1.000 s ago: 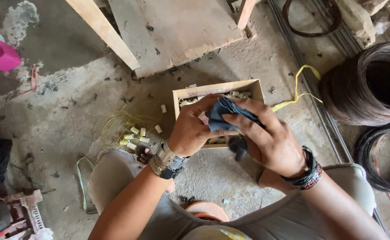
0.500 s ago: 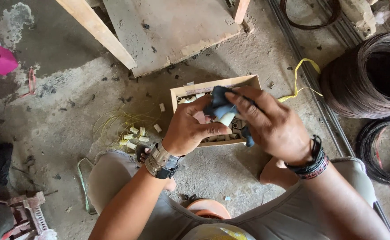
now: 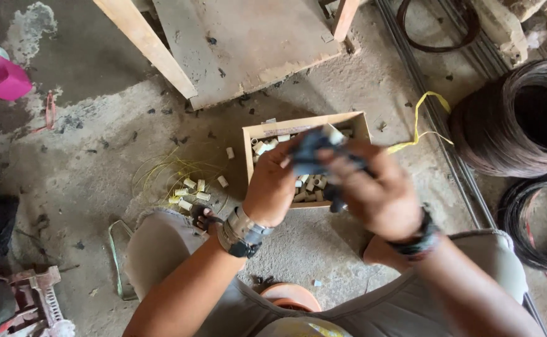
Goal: Cleaning small PVC pipe segments by wiping them with a cloth.
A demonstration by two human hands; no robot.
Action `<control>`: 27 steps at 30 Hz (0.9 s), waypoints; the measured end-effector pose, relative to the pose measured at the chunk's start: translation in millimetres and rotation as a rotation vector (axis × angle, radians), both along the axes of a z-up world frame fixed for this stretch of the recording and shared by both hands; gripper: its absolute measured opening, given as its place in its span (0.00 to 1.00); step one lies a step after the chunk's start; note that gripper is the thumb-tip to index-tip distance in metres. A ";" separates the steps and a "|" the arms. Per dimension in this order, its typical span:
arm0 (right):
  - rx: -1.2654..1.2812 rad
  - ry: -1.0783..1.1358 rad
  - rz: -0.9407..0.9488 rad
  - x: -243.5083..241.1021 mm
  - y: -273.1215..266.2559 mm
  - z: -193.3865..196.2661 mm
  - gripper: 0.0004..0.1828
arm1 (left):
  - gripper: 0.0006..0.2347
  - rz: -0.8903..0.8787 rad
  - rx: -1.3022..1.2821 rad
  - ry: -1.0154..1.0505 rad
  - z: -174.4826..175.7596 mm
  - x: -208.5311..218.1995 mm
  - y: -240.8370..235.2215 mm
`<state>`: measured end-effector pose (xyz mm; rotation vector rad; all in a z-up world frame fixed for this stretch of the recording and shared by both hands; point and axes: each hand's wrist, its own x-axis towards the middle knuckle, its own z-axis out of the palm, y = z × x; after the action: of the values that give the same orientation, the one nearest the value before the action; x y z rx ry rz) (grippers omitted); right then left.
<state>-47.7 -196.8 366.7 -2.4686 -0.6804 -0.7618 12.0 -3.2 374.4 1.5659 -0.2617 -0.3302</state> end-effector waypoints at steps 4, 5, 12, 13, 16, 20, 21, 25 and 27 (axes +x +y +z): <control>-0.163 0.102 -0.194 -0.5 -13.3 -53.1 0.31 | 0.06 -0.043 -0.420 0.224 -30.6 -8.3 -5.5; -0.063 -0.031 -0.144 7.5 -15.5 -54.9 0.26 | 0.06 -0.015 -0.391 0.169 -31.2 -9.6 -5.7; 0.070 -0.109 -0.207 23.8 -19.0 -39.6 0.24 | 0.13 -0.013 -0.368 0.178 -7.2 -13.7 -2.8; 0.071 -0.109 -0.202 27.7 -16.6 -30.9 0.24 | 0.13 -0.009 -0.368 0.176 -7.0 -13.4 -1.7; 0.123 -0.082 -0.251 35.2 -14.2 -8.2 0.21 | 0.16 -0.045 -0.350 0.145 -4.9 -14.4 -1.8; 0.195 -0.085 -0.306 31.8 -22.1 13.0 0.16 | 0.18 -0.102 -0.472 0.201 -8.0 -12.8 -4.6; 0.210 -0.072 -0.340 28.5 -23.2 18.0 0.16 | 0.19 -0.107 -0.495 0.216 -11.1 -11.2 -3.5; 0.178 -0.100 -0.299 14.6 -15.9 21.4 0.20 | 0.20 -0.094 -0.521 0.239 -8.0 -9.3 -0.9; 0.051 -0.025 -0.234 11.6 -11.7 7.3 0.08 | 0.20 -0.112 -0.331 -0.002 -5.1 -11.0 0.4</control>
<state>-36.0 -208.5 374.0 -2.5231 -0.3783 -0.8861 1.0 -2.7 369.3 1.2278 -0.3871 -0.3532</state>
